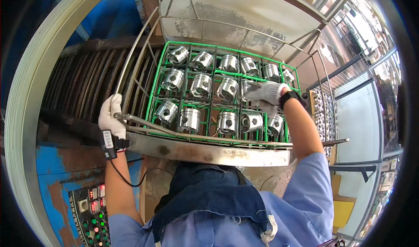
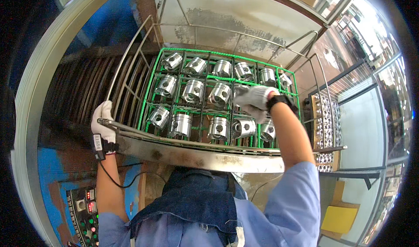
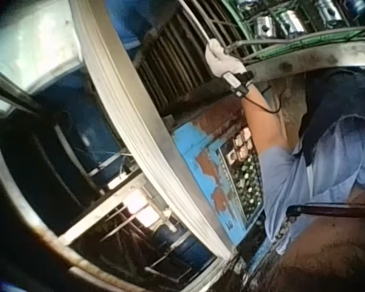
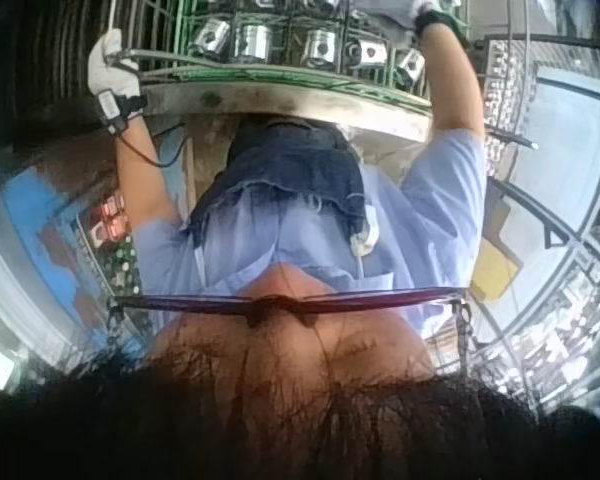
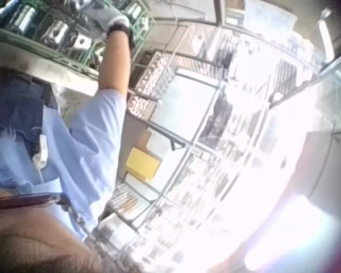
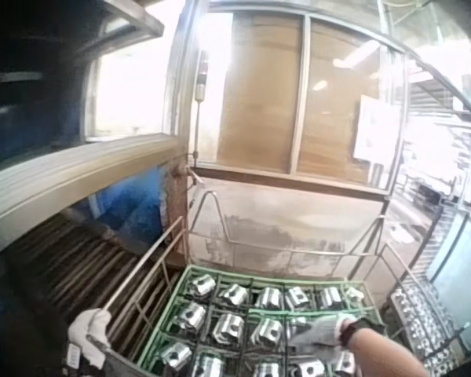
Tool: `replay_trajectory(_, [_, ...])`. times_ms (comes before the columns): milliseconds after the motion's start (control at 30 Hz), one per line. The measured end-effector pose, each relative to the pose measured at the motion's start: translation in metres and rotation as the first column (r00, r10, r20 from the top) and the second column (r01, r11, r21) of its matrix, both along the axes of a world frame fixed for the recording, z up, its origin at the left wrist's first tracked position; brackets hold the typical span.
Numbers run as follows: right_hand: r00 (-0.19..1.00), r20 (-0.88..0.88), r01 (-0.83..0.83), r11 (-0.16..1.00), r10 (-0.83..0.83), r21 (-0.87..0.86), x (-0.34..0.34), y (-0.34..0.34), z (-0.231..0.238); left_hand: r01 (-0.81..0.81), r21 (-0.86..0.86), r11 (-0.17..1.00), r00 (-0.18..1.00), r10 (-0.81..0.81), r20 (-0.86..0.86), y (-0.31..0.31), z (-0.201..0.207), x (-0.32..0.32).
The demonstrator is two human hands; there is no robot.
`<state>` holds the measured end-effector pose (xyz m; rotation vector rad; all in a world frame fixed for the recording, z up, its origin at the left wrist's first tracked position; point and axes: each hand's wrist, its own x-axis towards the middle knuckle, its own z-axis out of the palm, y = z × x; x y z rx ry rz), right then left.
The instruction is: The recorder is seen organizing metal piston-like parts and preparing a pallet with cardboard dividers in an industrial setting.
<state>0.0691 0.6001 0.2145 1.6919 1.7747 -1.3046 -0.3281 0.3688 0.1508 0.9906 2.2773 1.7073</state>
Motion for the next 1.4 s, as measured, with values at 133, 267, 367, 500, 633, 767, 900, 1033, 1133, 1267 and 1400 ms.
replay_trajectory(133, [0.981,0.113,0.149,0.986,-0.156,0.067,0.082,0.009,0.023,-0.040,-0.030,0.999,0.999,0.040,0.012,0.001,0.012,0.009])
replay_trajectory(267, [0.469,0.825,-0.633,0.772,0.316,0.064,0.211,0.060,-0.036,-0.016,0.041,0.999,0.999,0.015,0.029,0.011,-0.002,0.005])
replay_trajectory(367, [0.725,0.664,-0.443,0.861,0.181,0.249,0.160,0.060,-0.040,-0.071,0.049,0.996,0.989,0.065,0.132,0.003,-0.006,-0.004])
replay_trajectory(500, [0.437,0.464,-0.888,0.288,0.770,0.358,0.038,-0.005,-0.038,-0.073,0.055,0.996,0.968,0.058,0.242,0.003,-0.004,0.002])
replay_trajectory(633, [0.643,-0.037,-0.438,0.407,0.765,0.802,-0.040,-0.037,-0.137,0.007,0.093,0.996,0.970,-0.029,0.242,0.012,-0.004,0.005])
replay_trajectory(767, [0.629,0.315,-0.720,0.381,0.711,0.580,-0.143,-0.075,-0.071,-0.071,0.034,0.997,0.983,0.064,0.174,0.002,-0.009,0.001])
replay_trajectory(900, [0.682,0.270,-0.659,0.411,0.680,0.629,-0.180,-0.060,-0.088,-0.055,-0.023,0.998,0.998,0.056,0.030,-0.002,-0.011,-0.002])
replay_trajectory(1033, [0.883,0.285,-0.468,0.643,0.373,0.606,-0.200,-0.020,-0.123,-0.055,-0.017,0.998,0.998,0.056,0.026,-0.001,-0.014,-0.003])
replay_trajectory(1133, [0.894,0.304,-0.448,0.616,0.330,0.647,-0.170,0.000,-0.141,-0.019,0.011,1.000,0.989,0.018,0.147,-0.001,-0.012,-0.003])
replay_trajectory(1267, [0.835,0.474,-0.531,0.641,0.280,0.555,-0.086,0.024,-0.122,-0.056,0.027,0.998,0.996,0.054,0.075,0.006,-0.009,-0.001])
replay_trajectory(1400, [0.881,0.470,-0.345,0.762,0.061,0.548,0.015,0.032,-0.101,-0.011,0.034,0.999,0.996,0.008,0.094,-0.002,-0.014,-0.011])
